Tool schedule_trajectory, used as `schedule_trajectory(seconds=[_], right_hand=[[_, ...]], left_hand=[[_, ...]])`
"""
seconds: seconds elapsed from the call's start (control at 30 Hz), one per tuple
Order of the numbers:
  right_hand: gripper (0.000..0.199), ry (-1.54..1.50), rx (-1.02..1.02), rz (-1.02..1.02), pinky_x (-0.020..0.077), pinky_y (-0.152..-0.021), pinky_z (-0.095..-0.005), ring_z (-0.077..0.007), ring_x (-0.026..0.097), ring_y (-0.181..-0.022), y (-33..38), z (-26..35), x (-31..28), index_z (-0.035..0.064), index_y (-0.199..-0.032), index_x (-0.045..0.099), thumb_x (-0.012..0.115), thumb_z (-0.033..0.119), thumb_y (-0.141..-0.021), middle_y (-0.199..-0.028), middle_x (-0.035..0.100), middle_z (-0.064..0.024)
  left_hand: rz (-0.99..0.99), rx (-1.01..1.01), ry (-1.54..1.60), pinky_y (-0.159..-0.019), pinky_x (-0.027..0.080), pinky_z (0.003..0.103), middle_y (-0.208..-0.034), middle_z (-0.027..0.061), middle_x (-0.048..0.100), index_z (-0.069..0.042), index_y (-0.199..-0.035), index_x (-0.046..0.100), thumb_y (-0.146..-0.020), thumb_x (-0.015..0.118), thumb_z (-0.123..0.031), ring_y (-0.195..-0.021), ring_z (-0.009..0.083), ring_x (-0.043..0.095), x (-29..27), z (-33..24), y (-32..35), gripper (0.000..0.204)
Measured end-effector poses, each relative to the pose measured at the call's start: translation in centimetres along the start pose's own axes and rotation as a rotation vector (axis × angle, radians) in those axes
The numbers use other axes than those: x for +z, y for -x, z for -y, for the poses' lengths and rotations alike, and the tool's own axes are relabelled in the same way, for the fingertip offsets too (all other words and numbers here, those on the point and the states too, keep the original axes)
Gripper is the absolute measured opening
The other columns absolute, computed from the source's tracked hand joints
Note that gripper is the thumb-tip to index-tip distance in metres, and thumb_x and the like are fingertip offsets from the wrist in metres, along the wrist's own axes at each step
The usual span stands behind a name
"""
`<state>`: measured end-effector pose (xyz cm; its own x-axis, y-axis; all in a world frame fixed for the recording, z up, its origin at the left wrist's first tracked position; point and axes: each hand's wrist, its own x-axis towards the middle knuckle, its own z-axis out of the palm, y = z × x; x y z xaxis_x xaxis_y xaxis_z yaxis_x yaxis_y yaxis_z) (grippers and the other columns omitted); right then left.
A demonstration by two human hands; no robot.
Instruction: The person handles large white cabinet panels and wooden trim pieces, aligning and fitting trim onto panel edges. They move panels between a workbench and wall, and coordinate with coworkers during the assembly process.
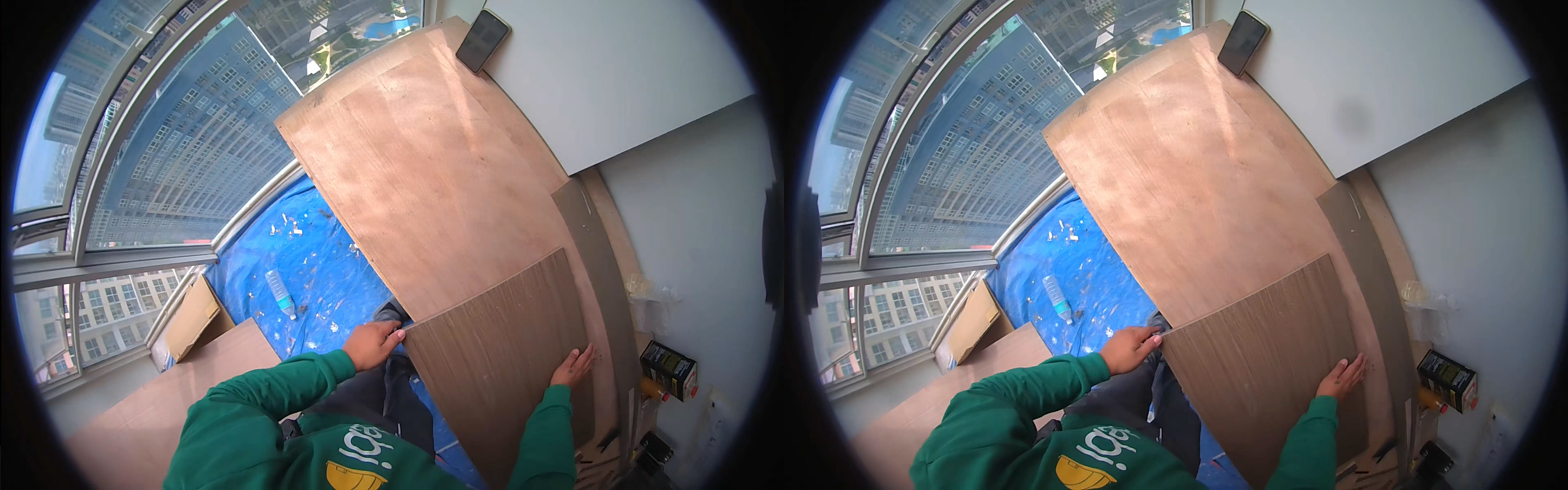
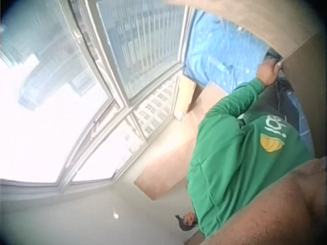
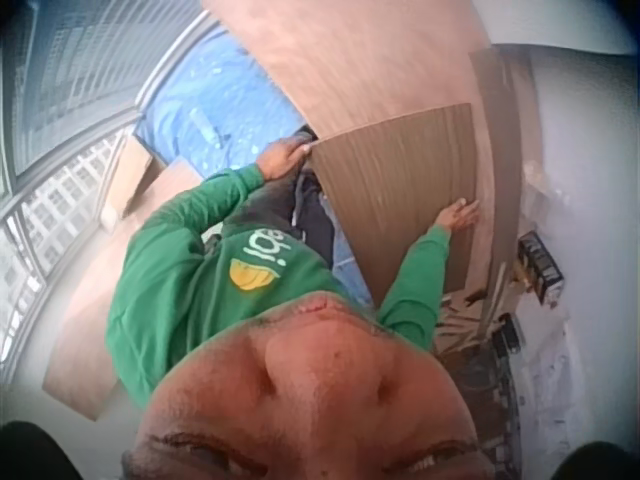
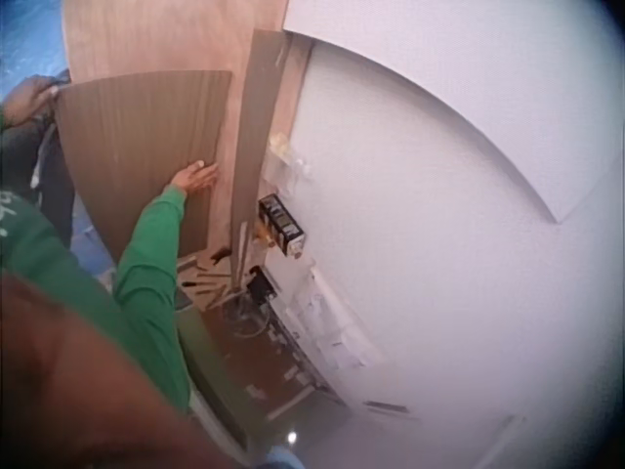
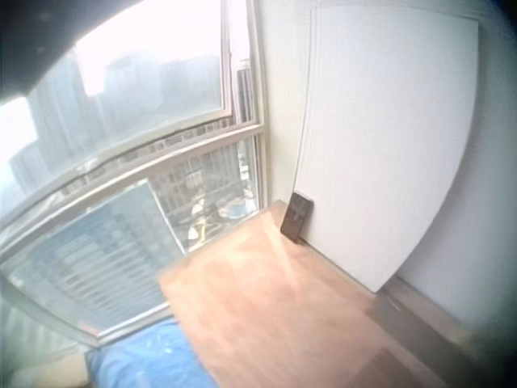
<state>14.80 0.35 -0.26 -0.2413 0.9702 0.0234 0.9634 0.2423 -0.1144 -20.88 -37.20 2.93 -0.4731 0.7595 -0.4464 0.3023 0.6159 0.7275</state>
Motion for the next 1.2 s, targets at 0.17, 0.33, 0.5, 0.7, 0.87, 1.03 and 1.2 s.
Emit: schedule_trajectory(seconds=[0.17, 0.33, 0.5, 0.7, 0.87, 1.03, 1.2], right_hand=[[0.055, -0.347, 0.019, 0.054, 0.0314, -0.12, -0.0478, -0.0382, 0.027, -0.151, 4.0, -2.6, -4.2, 0.0067, -0.153, 0.041, 0.054, 0.022, -0.102, -0.165, 0.026, -0.0187], [0.032, -0.335, 0.269, -0.094, 0.0407, -0.109, -0.046, -0.0396, 0.046, -0.134, 17.8, -11.5, -9.1, 0.0031, -0.126, 0.061, 0.058, 0.022, -0.101, -0.148, 0.045, -0.0201], [0.037, -0.248, 0.835, 0.046, 0.0477, -0.081, -0.0497, -0.0393, 0.062, -0.09, 32.5, -20.3, -11.6, 0.0005, -0.087, 0.06, 0.06, 0.035, -0.101, -0.091, 0.063, -0.0205], [0.044, -0.424, 1.235, 0.148, 0.0483, -0.073, -0.0468, -0.0366, 0.063, -0.08, 45.1, -25.4, -9.8, -0.0003, -0.089, 0.061, 0.06, 0.042, -0.101, -0.082, 0.062, -0.0194], [0.048, -0.59, 1.05, -0.284, 0.0521, -0.086, -0.0432, -0.0363, 0.066, -0.092, 49.8, -25.6, -6.5, -0.0027, -0.115, 0.064, 0.062, 0.043, -0.099, -0.103, 0.07, -0.0187], [0.055, -0.587, 0.952, -0.298, 0.0499, -0.099, -0.0449, -0.04, 0.064, -0.112, 48.7, -27.8, -5.3, -0.0039, -0.126, 0.062, 0.061, 0.044, -0.099, -0.117, 0.068, -0.0246], [0.064, -0.473, 0.955, -0.185, 0.0474, -0.102, -0.0498, -0.0459, 0.061, -0.116, 41.8, -31.4, -3.8, -0.0038, -0.128, 0.061, 0.052, 0.054, -0.101, -0.12, 0.066, -0.0283]], left_hand=[[0.188, -0.34, 0.64, -0.078, 0.05, 0.031, -0.092, 0.003, 0.068, -0.002, -0.115, 0.067, -0.107, 0.052, -0.037, -0.082, 0.0128, 0.062, 1.9, 1.0, -1.1, 0.039], [0.224, -0.51, 0.983, -0.101, 0.048, 0.044, -0.117, 0.0096, 0.065, -0.006, -0.127, 0.058, -0.106, 0.052, -0.045, -0.112, 0.025, 0.062, 2.3, 1.8, -0.7, 0.045], [0.1, -0.534, 1.032, -0.106, 0.046, 0.05, -0.125, 0.0113, 0.062, -0.006, -0.131, 0.055, -0.104, 0.054, -0.046, -0.117, 0.0299, 0.059, 3.3, 1.9, -1.4, 0.049], [0.105, -0.563, 0.94, -0.102, 0.047, 0.045, -0.131, 0.0101, 0.058, -0.012, -0.135, 0.055, -0.104, 0.054, -0.047, -0.117, 0.0284, 0.055, 2.2, -0.2, -1.4, 0.047], [0.099, -0.543, 0.821, -0.087, 0.05, 0.041, -0.128, 0.0115, 0.06, -0.013, -0.137, 0.054, -0.099, 0.059, -0.054, -0.106, 0.027, 0.057, 0.0, -3.7, 1.2, 0.056], [0.217, -0.322, 0.538, -0.067, 0.051, 0.037, -0.11, 0.0166, 0.063, -0.008, -0.134, 0.054, -0.097, 0.058, -0.063, -0.086, 0.0278, 0.061, -2.0, -8.7, 3.4, 0.067], [0.229, -0.347, 0.335, -0.053, 0.051, 0.036, -0.102, 0.0139, 0.067, 0.007, -0.123, 0.059, -0.095, 0.063, -0.059, -0.076, 0.023, 0.065, -2.4, -12.1, 2.3, 0.072]])
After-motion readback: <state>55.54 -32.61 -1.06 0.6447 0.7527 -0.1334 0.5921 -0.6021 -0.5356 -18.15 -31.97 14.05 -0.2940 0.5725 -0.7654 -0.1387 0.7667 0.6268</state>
